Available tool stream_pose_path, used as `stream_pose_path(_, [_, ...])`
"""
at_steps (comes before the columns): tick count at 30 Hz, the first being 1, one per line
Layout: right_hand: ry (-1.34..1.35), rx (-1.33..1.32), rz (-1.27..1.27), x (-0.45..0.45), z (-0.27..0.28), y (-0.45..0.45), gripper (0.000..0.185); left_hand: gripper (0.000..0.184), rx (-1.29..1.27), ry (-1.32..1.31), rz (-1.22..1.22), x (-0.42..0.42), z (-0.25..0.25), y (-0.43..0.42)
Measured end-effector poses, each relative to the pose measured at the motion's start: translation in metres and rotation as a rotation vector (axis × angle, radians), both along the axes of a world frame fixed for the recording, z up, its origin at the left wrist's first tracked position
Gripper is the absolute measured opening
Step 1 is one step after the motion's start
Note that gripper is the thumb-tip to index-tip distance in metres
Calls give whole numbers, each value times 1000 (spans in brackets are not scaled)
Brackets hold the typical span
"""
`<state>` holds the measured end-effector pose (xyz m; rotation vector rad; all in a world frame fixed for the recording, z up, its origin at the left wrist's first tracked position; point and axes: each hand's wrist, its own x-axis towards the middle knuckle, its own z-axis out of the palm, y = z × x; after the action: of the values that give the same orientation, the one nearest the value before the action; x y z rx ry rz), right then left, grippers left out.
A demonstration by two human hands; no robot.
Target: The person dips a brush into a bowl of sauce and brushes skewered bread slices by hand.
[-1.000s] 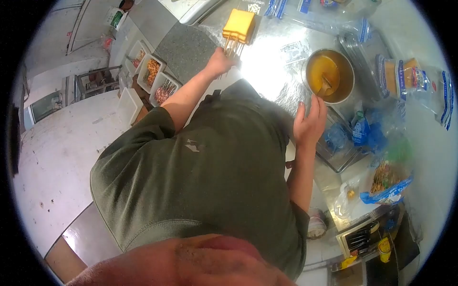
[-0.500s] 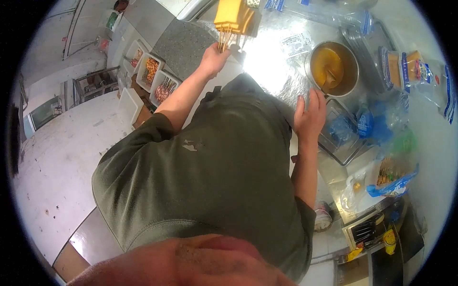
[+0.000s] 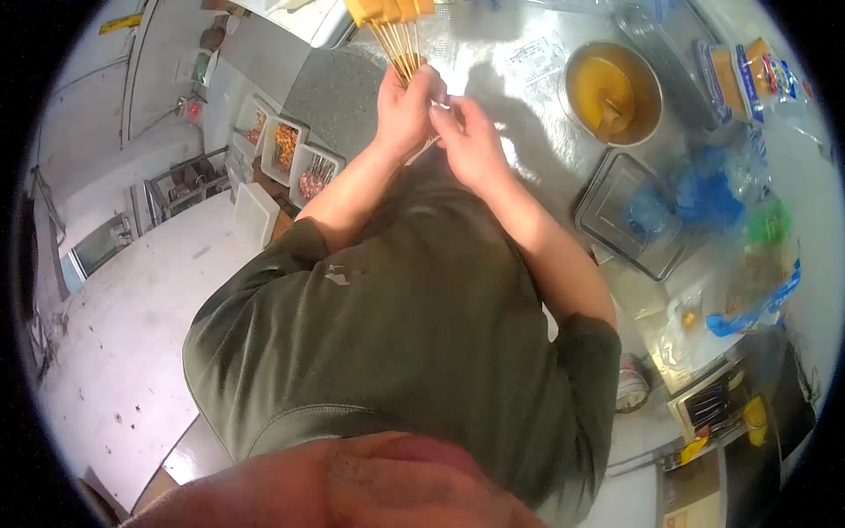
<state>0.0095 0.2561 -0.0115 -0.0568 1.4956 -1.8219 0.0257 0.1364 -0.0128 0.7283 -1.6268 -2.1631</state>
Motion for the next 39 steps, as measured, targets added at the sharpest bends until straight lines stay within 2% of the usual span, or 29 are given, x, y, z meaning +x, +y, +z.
stream_pose_path(3, [82,43,-10,-6,2,-7,32,6,-50,105,24,-7,7,-5])
stream_pose_path(7, [58,6,-43,-8,6,-22,34,12,-251,23,-19,-6,8,-19])
stream_pose_path(8, [71,78,25,-13,9,-26,37,15,-177,82,-75,-6,6,-19])
stream_pose_path(11, [197,-37,-162,-9,12,-50,41,15,-62,170,-56,-10,0,-19])
stream_pose_path(15, [370,185,-173,-14,29,-66,46,10,18,210,-77,-16,2,-28])
stream_pose_path(20, [464,268,-205,-23,30,-85,46,13,117,308,-312,-27,-4,-59])
stream_pose_path(24, [354,316,-213,-24,34,-89,42,15,218,274,-434,-32,-1,-68])
stream_pose_path(27, [296,337,-190,-32,25,-86,40,19,264,124,-476,-36,8,-70])
stream_pose_path(28, [313,322,-185,-35,20,-81,37,35,216,158,-554,-38,6,-71])
stream_pose_path(32, [303,258,-137,-49,24,-60,27,49,-14,195,-628,-52,7,-63])
stream_pose_path(34, [372,182,-162,-60,14,-50,22,50,-94,164,-609,-59,12,-53])
stream_pose_path(39, [387,108,-66,-97,20,-13,25,52,-297,3,-600,-80,22,-26])
